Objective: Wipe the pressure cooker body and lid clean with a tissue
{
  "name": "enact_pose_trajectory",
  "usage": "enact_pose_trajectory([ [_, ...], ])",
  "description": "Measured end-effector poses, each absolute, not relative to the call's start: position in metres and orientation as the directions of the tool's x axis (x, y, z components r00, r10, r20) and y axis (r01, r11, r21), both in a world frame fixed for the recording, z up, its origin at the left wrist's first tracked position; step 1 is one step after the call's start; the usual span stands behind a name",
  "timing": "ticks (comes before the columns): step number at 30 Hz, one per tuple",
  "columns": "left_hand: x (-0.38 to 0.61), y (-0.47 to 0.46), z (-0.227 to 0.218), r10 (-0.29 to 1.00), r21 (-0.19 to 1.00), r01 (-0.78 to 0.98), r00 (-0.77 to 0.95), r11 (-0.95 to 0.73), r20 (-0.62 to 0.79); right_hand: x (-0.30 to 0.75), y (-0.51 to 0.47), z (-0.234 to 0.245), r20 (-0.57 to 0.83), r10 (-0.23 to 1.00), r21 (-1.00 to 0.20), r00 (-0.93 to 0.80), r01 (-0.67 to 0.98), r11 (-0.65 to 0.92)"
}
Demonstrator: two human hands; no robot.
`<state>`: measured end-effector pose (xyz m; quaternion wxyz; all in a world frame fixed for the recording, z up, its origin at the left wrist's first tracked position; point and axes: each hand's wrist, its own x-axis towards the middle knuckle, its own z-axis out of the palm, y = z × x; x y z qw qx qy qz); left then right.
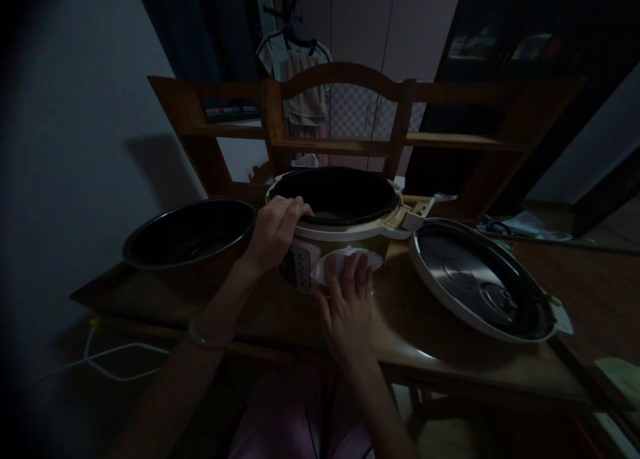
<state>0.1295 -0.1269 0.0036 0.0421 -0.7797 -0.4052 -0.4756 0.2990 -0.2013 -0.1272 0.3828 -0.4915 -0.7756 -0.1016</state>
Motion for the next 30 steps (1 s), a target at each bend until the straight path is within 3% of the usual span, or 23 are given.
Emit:
enact_pose_trajectory([
  [8,0.141,-0.121,-0.004,0.525,0.281,0.751,0.101,-0.598,0.845,0.307,-0.216,-0.161,0.602,0.737,-0.196,-0.307,0.838,0.509],
  [19,0.146,-0.122,-0.005,0.534,0.341,0.74,0.027,-0.579,0.845,0.296,-0.196,-0.084,0.708,0.658,-0.163,-0.258,0.846,0.507],
  [30,0.147,-0.12,-0.007,0.51,0.334,0.754,0.0,-0.565,0.86,0.309,-0.205,-0.137,0.657,0.698,-0.166,-0.284,0.849,0.501],
])
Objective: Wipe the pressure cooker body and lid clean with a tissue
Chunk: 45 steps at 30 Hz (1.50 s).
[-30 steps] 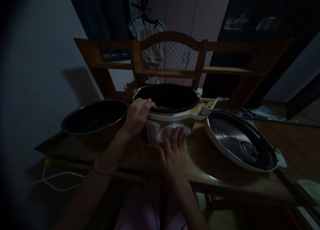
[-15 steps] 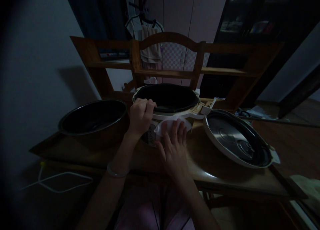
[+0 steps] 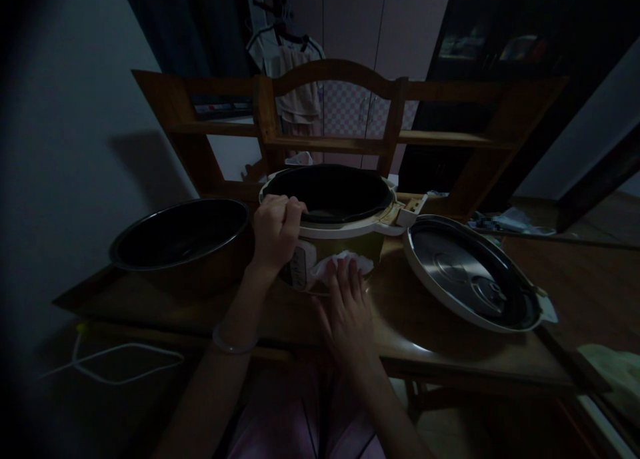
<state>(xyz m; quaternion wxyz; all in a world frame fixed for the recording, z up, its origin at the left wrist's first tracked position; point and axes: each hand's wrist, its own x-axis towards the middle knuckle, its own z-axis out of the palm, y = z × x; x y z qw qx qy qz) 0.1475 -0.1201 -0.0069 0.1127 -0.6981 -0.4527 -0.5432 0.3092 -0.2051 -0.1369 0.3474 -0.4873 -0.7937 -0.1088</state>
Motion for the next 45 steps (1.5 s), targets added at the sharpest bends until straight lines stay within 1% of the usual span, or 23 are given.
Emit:
enact_pose_trajectory([
  [6,0.149,-0.12,-0.007,0.512,0.358,0.743,-0.023,-0.566,0.859,0.314,-0.219,-0.146,0.596,0.732,-0.171,-0.33,0.839,0.517],
  [11,0.149,-0.119,-0.009,0.503,0.36,0.737,-0.032,-0.571,0.863,0.318,-0.232,-0.162,0.535,0.744,-0.107,-0.401,0.841,0.53],
  [14,0.149,-0.119,-0.009,0.488,0.343,0.74,-0.023,-0.578,0.872,0.315,-0.236,-0.173,0.515,0.767,-0.096,-0.382,0.864,0.495],
  [17,0.149,-0.118,-0.009,0.477,0.331,0.738,-0.014,-0.588,0.879,0.309,-0.233,-0.174,0.542,0.767,-0.114,-0.344,0.874,0.472],
  [19,0.149,-0.118,-0.009,0.471,0.323,0.736,-0.007,-0.595,0.882,0.304,-0.227,-0.163,0.586,0.76,-0.165,-0.281,0.877,0.451],
  [22,0.149,-0.118,-0.01,0.468,0.325,0.733,-0.01,-0.598,0.884,0.299,-0.213,-0.131,0.66,0.734,-0.261,-0.163,0.865,0.428],
  [26,0.149,-0.117,-0.011,0.473,0.337,0.73,-0.021,-0.594,0.881,0.294,-0.197,-0.084,0.721,0.677,-0.3,-0.146,0.815,0.495],
  [29,0.148,-0.118,-0.012,0.468,0.326,0.732,-0.011,-0.599,0.884,0.291,-0.194,-0.07,0.742,0.656,-0.302,-0.141,0.803,0.514],
  [33,0.148,-0.119,-0.011,0.451,0.3,0.733,0.009,-0.61,0.893,0.29,-0.195,-0.083,0.73,0.662,-0.262,-0.169,0.825,0.5],
  [40,0.148,-0.119,-0.011,0.436,0.291,0.707,0.028,-0.645,0.899,0.289,-0.197,-0.123,0.718,0.65,-0.133,-0.248,0.868,0.479],
  [45,0.149,-0.118,-0.012,0.424,0.286,0.708,0.021,-0.646,0.905,0.288,-0.204,-0.145,0.687,0.678,-0.121,-0.262,0.878,0.462],
])
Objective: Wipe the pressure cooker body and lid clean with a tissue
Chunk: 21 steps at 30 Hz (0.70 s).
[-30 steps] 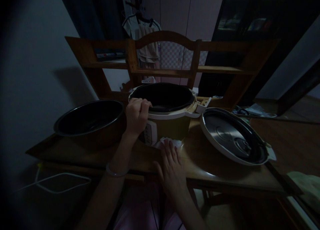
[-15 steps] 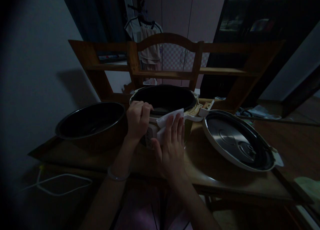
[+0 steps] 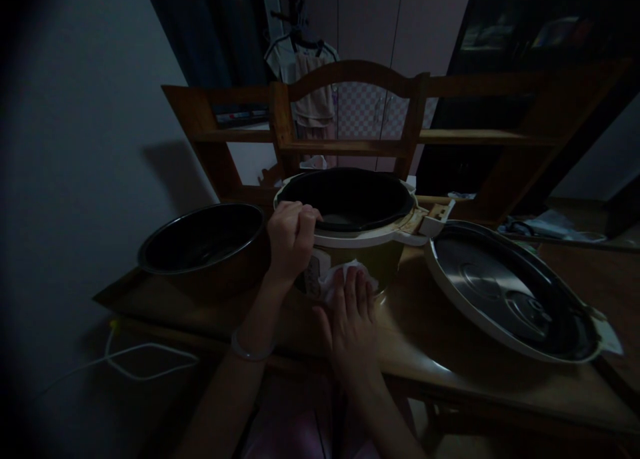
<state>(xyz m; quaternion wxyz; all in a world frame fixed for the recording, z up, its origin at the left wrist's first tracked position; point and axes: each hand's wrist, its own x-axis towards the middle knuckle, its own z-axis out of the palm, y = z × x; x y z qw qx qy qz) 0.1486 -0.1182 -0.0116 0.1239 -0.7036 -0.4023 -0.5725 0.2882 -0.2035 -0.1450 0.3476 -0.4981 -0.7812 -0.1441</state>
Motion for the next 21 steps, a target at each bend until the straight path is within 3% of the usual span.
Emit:
enact_pose_trajectory([
  [10,0.148,-0.119,-0.011,0.456,0.307,0.726,0.01,-0.615,0.89,0.287,-0.232,-0.182,0.597,0.772,-0.258,-0.219,0.858,0.444],
  [16,0.148,-0.12,-0.011,0.475,0.316,0.734,0.009,-0.601,0.88,0.304,-0.22,-0.178,0.517,0.855,-0.518,0.04,0.81,0.275],
  [21,0.148,-0.119,-0.012,0.467,0.315,0.736,0.002,-0.599,0.884,0.323,-0.189,-0.153,0.521,0.846,-0.646,0.109,0.698,0.308],
])
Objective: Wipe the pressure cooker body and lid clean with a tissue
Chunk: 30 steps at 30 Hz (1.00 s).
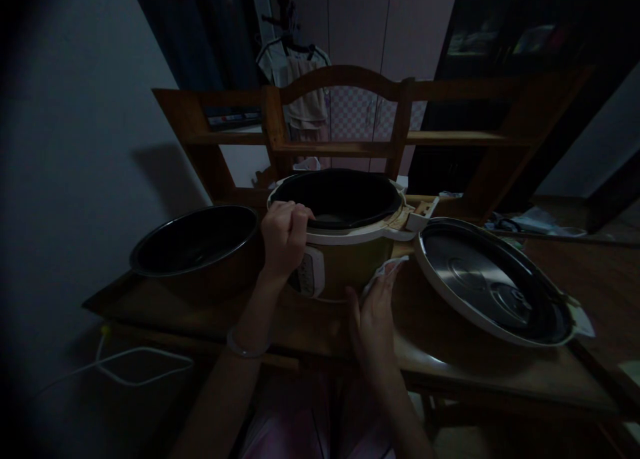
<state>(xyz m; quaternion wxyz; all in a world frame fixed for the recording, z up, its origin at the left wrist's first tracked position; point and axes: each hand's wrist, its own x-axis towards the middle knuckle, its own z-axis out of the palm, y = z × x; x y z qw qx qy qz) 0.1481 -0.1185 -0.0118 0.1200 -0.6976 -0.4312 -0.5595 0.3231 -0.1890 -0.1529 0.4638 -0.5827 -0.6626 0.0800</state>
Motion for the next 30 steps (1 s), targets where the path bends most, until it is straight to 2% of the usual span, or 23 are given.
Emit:
enact_pose_trajectory([
  [7,0.149,-0.119,-0.011,0.446,0.298,0.726,0.012,-0.619,0.895,0.317,-0.17,-0.124,0.564,0.792,-0.797,0.233,0.406,0.448],
  [10,0.149,-0.119,-0.011,0.469,0.315,0.725,0.011,-0.612,0.883,0.304,-0.176,-0.123,0.55,0.791,-0.819,0.267,0.357,0.449],
  [13,0.148,-0.12,-0.011,0.481,0.33,0.718,0.008,-0.613,0.876,0.285,-0.19,-0.128,0.621,0.749,-0.755,0.233,0.434,0.491],
  [15,0.148,-0.119,-0.011,0.474,0.327,0.717,0.006,-0.616,0.88,0.273,-0.202,-0.137,0.665,0.735,-0.674,0.137,0.534,0.51],
  [19,0.147,-0.119,-0.011,0.473,0.319,0.719,0.015,-0.618,0.881,0.259,-0.217,-0.161,0.602,0.798,-0.573,-0.016,0.687,0.447],
  [23,0.146,-0.119,-0.01,0.47,0.314,0.72,0.019,-0.619,0.882,0.267,-0.214,-0.164,0.572,0.82,-0.597,0.0,0.685,0.417],
  [27,0.146,-0.118,-0.011,0.472,0.313,0.723,0.02,-0.615,0.882,0.28,-0.203,-0.138,0.623,0.78,-0.618,0.061,0.65,0.443],
  [30,0.146,-0.118,-0.012,0.48,0.32,0.731,0.012,-0.603,0.877,0.287,-0.195,-0.12,0.678,0.734,-0.556,0.032,0.676,0.484],
])
